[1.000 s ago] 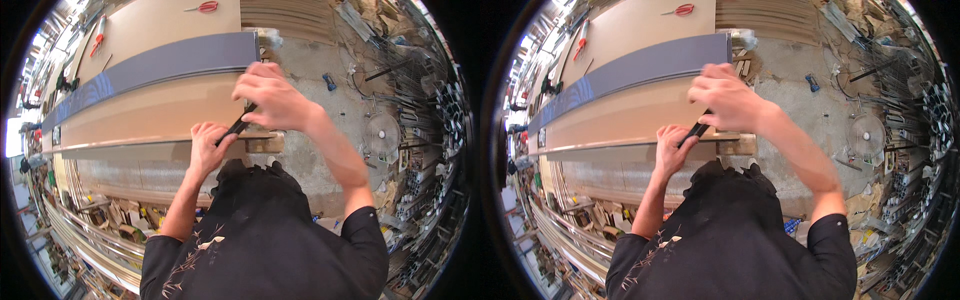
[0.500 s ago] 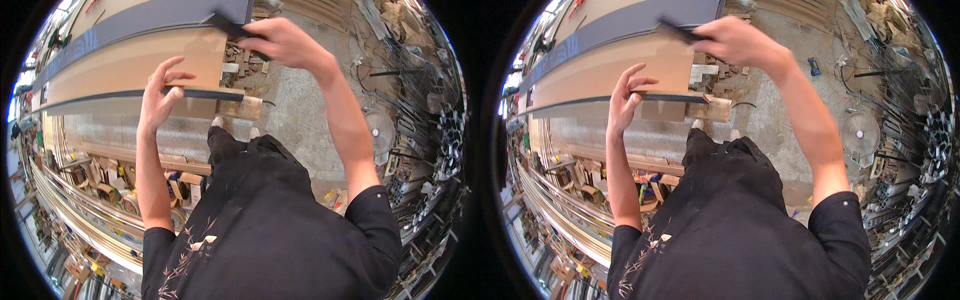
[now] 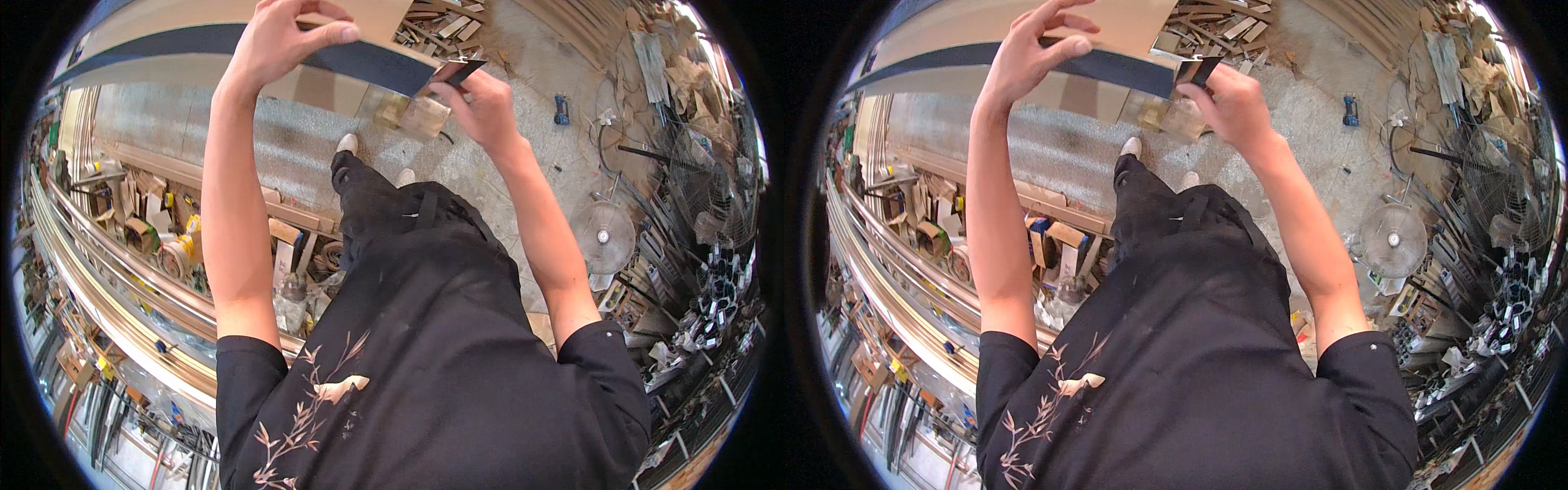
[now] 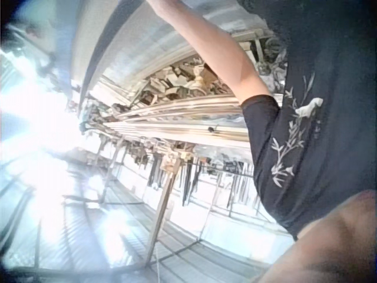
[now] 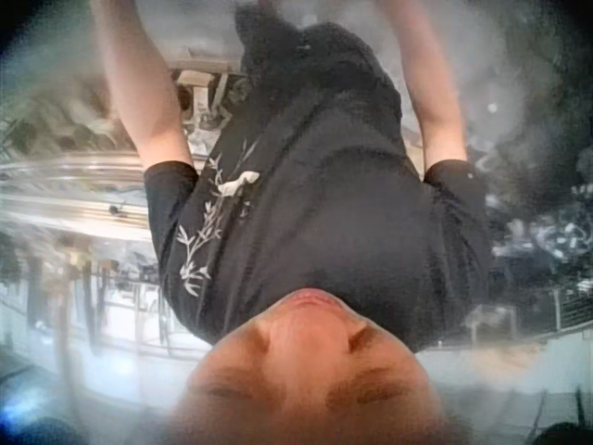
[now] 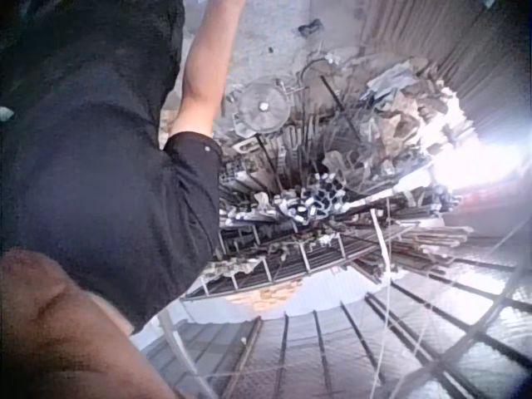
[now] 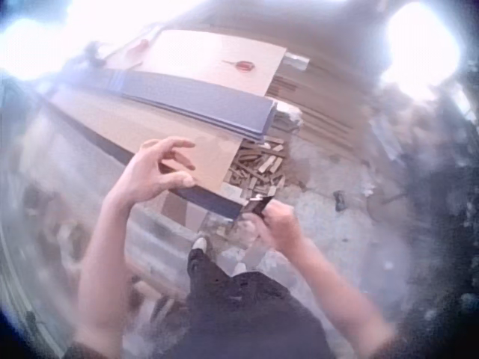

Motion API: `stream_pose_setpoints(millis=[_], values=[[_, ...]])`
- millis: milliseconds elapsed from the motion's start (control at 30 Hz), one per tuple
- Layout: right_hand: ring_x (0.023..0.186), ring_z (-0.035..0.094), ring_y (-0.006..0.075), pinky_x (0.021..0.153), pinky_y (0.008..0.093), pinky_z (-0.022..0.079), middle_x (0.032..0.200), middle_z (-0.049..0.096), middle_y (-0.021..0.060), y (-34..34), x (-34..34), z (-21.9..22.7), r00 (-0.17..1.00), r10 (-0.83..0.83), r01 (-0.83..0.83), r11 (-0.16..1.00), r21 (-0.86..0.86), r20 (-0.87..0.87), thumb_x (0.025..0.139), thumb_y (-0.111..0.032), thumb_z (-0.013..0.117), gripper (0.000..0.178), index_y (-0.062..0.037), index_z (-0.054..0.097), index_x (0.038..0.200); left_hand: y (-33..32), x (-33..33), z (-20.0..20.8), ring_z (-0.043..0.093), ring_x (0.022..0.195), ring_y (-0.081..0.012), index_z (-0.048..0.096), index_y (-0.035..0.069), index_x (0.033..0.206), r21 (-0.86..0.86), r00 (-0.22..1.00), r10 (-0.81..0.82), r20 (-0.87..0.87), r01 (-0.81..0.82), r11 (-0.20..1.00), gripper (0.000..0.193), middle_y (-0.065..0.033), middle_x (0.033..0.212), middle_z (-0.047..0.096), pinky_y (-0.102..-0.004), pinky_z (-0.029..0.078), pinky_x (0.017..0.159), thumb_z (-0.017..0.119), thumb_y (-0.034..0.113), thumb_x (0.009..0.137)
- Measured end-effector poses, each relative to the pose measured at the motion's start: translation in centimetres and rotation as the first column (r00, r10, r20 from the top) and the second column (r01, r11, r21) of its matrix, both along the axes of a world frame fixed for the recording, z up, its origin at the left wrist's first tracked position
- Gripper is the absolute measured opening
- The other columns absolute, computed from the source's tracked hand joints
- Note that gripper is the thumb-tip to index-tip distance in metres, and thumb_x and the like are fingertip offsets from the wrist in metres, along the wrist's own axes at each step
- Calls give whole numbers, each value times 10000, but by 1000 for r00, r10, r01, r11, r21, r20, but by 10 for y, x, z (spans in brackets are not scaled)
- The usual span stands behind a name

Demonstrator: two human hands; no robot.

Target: The person handles wooden boards and dark strips in a workshop, aligning and fitting the strips to the edges of the boards. They use scissors to trim a strip and repeatedly test the fit by placing the strip against the board edge. The person moves between the workbench and the floor, picking up and setting down materials.

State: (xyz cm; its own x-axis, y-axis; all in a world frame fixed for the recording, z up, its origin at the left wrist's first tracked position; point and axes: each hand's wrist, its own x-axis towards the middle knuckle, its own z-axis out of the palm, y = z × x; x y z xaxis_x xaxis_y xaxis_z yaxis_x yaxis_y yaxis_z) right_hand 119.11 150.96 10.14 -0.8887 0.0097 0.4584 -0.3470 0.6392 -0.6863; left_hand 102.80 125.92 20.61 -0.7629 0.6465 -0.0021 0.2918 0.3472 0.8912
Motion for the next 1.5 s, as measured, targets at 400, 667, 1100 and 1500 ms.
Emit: stream_pose_setpoints(millis=[400,667,1100,1500], values=[[657,724,155,603,279,573,812,750,91,-20,-1,-9,986,-133,147,978,146,-99,850,-65,823,122,-48,774,960,-4,-1,-4,730,814,-159,735,6,1157,-40,970,-26,-242,16,999,481,-91,870,772,-306,581,766,901,262,784],[649,690,276,585,350,536,758,711,118,-22,-1,-42,975,-206,217,958,185,-80,869,-132,803,115,-46,728,879,0,-3,-8,642,608,-132,794,28,842,-162,951,15,-308,-68,985,323,-94,660,710,-319,529,625,867,339,795],[573,675,241,555,344,524,694,705,115,-21,-1,-42,973,-228,225,969,100,26,861,-164,811,116,-68,768,910,-1,-4,-11,698,654,-233,799,49,825,-197,909,-46,-415,-40,980,423,-138,682,714,-354,547,684,834,469,782],[675,762,220,634,329,580,753,753,122,-18,1,-35,968,-217,201,971,131,123,935,-206,755,172,-36,759,963,56,27,-52,703,687,-379,728,45,640,-65,610,-95,-786,72,995,291,-200,656,670,-465,560,708,779,332,640]])
